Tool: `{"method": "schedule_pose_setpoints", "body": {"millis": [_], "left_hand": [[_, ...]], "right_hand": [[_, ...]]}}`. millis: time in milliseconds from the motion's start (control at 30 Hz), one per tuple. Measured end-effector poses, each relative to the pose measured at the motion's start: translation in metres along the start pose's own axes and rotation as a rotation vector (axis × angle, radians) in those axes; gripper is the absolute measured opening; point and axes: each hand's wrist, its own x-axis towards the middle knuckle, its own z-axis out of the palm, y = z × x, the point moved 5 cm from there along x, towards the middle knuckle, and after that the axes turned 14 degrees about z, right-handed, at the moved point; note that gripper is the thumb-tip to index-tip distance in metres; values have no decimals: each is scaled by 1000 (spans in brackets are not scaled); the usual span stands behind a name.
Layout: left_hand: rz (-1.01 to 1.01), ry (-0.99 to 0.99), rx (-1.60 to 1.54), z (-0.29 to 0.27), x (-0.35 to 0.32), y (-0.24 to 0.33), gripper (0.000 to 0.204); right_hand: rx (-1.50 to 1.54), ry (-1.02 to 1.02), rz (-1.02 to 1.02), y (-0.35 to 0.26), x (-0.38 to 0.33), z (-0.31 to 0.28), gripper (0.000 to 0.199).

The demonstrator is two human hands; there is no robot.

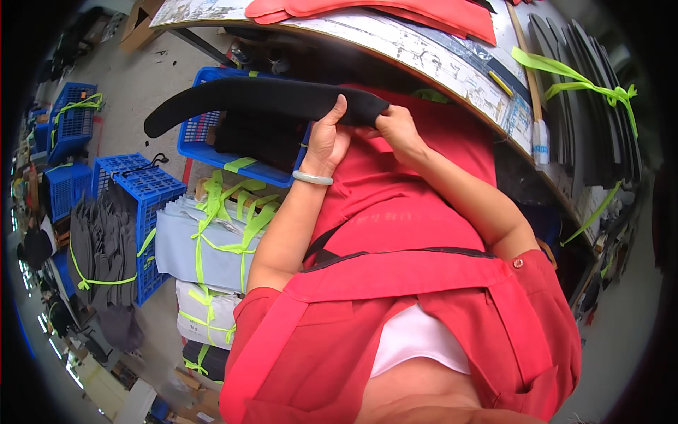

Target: Hand-stitching and fitting fabric covers onto foam components in a workshop.

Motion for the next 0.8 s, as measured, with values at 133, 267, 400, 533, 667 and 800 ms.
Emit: {"method": "schedule_pose_setpoints", "body": {"millis": [133,267,400,533,667,800], "left_hand": [[-12,105,-108,0,14,80,36],[56,129,2,-15,16,74,40],[228,323,51,-67,39,128,28],[246,411,126,-117,48,159,30],[229,499,132,-130,44,151,27],[154,370,51,-98,25,127,30]], "right_hand": [[-116,19,-43,-11,-15,-28,20],[-211,-61,24,11,0,-22,17],[-178,77,-170,2,-9,-27,14],[-174,-81,-276,0,-24,-13,15],[-128,-127,-202,8,-31,-11,14],[-252,-73,-158,9,-24,-18,16]]}}
